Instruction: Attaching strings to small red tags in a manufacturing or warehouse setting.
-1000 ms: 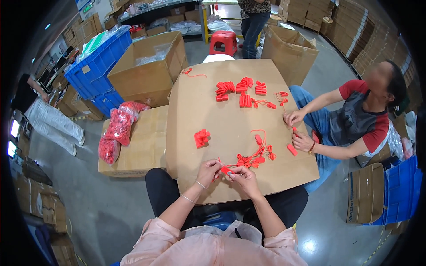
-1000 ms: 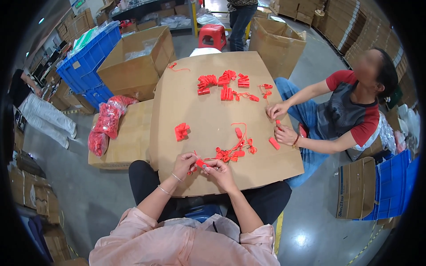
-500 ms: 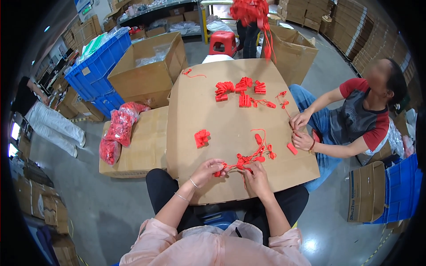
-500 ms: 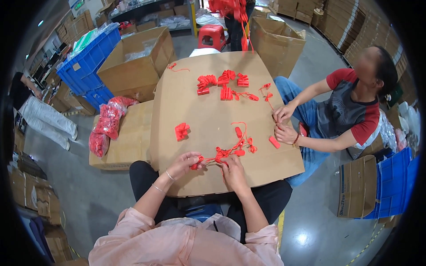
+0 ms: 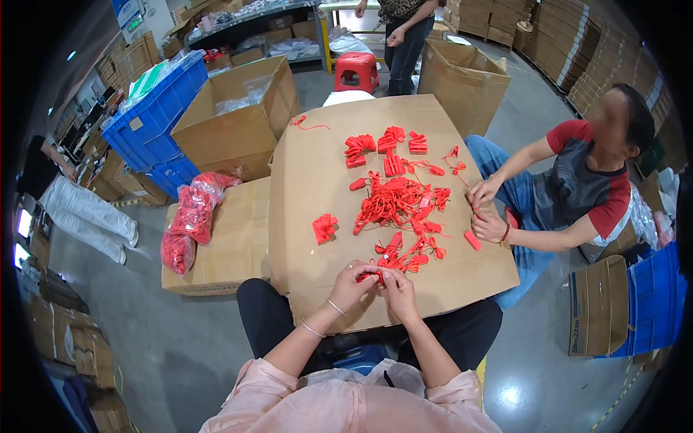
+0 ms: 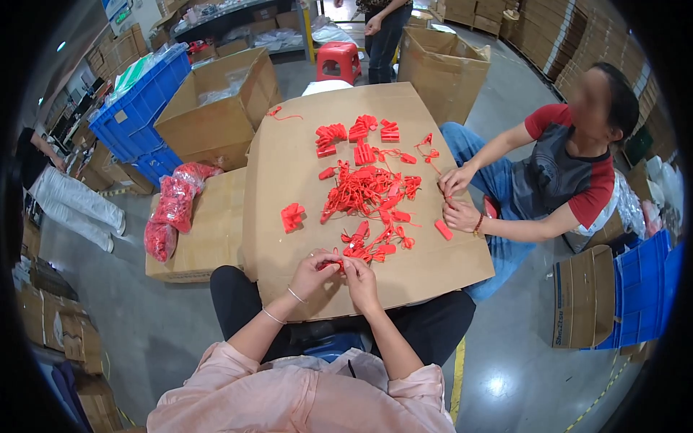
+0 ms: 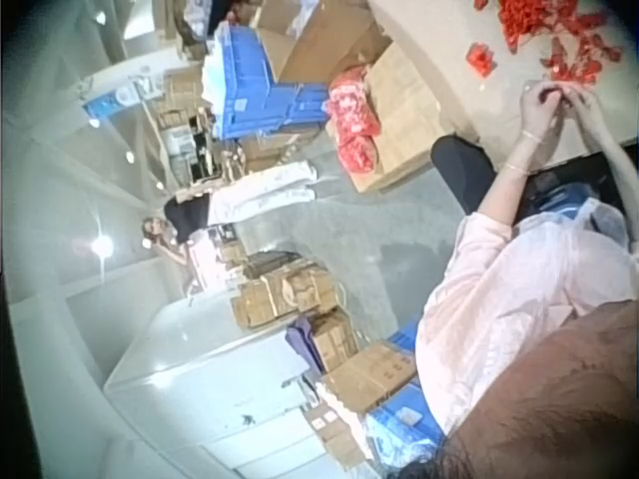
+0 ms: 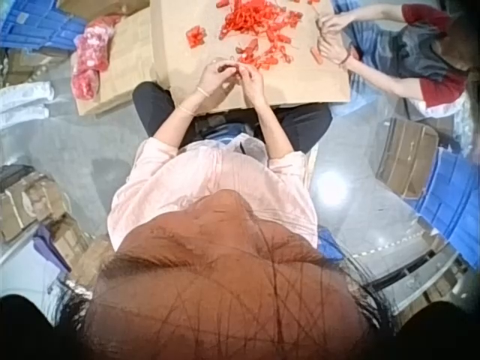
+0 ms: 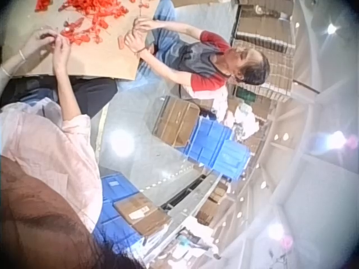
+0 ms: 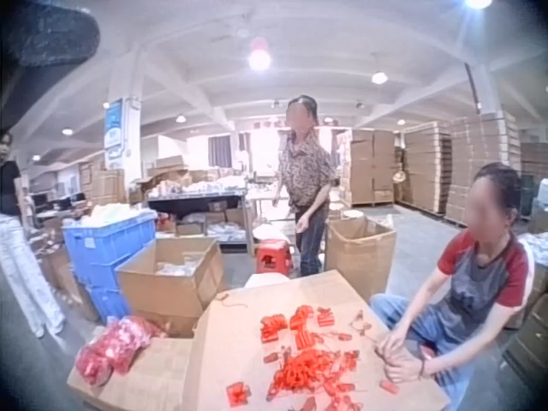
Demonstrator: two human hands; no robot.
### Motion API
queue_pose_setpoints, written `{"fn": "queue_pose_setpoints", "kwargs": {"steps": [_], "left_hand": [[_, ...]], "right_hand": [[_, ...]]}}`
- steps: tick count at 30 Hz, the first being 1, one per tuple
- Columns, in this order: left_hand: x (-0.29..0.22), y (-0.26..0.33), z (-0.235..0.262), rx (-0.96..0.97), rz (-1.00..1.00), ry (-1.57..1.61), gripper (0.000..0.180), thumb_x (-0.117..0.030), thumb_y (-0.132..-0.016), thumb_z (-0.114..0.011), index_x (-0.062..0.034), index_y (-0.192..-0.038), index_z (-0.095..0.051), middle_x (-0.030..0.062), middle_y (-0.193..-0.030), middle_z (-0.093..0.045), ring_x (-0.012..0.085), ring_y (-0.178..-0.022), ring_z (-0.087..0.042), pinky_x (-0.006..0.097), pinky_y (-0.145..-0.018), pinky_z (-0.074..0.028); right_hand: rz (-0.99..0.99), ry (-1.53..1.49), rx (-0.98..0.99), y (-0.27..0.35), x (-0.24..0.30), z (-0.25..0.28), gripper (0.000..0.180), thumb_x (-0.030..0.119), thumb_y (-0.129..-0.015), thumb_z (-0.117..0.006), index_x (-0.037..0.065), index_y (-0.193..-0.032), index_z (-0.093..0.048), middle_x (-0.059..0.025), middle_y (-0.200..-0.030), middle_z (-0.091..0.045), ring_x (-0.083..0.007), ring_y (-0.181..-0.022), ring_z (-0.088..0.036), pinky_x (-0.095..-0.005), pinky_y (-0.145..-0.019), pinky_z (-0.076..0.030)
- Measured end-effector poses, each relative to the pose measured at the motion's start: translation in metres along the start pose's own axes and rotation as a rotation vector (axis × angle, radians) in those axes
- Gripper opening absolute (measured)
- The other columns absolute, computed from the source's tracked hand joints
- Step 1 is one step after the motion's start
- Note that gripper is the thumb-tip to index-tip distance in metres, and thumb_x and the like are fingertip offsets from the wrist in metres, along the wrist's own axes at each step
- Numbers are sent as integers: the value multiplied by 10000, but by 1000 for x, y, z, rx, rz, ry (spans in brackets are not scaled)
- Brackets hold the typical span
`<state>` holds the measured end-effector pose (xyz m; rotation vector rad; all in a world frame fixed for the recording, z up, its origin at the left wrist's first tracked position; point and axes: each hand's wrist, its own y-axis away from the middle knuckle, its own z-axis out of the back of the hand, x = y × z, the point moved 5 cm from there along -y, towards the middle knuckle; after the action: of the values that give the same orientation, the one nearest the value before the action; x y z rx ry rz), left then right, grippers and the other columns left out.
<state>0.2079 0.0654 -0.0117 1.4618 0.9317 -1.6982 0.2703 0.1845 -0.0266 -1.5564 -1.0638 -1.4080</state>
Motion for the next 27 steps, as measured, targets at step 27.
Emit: {"fn": "queue_pose_setpoints", "kwargs": {"steps": [27], "left_hand": [[-15, -1, 3, 136, 33, 28, 255, -56, -824, -570, -24, -1076, -597, 37, -908, -619, 76, -760, -567, 207, -682, -468]], "right_hand": [[-217, -256, 61, -10, 12, 6, 106, 64, -850, -553, 17, -931, -602, 10, -738, -584, -47, -627, -519, -179, -558, -417]]}}
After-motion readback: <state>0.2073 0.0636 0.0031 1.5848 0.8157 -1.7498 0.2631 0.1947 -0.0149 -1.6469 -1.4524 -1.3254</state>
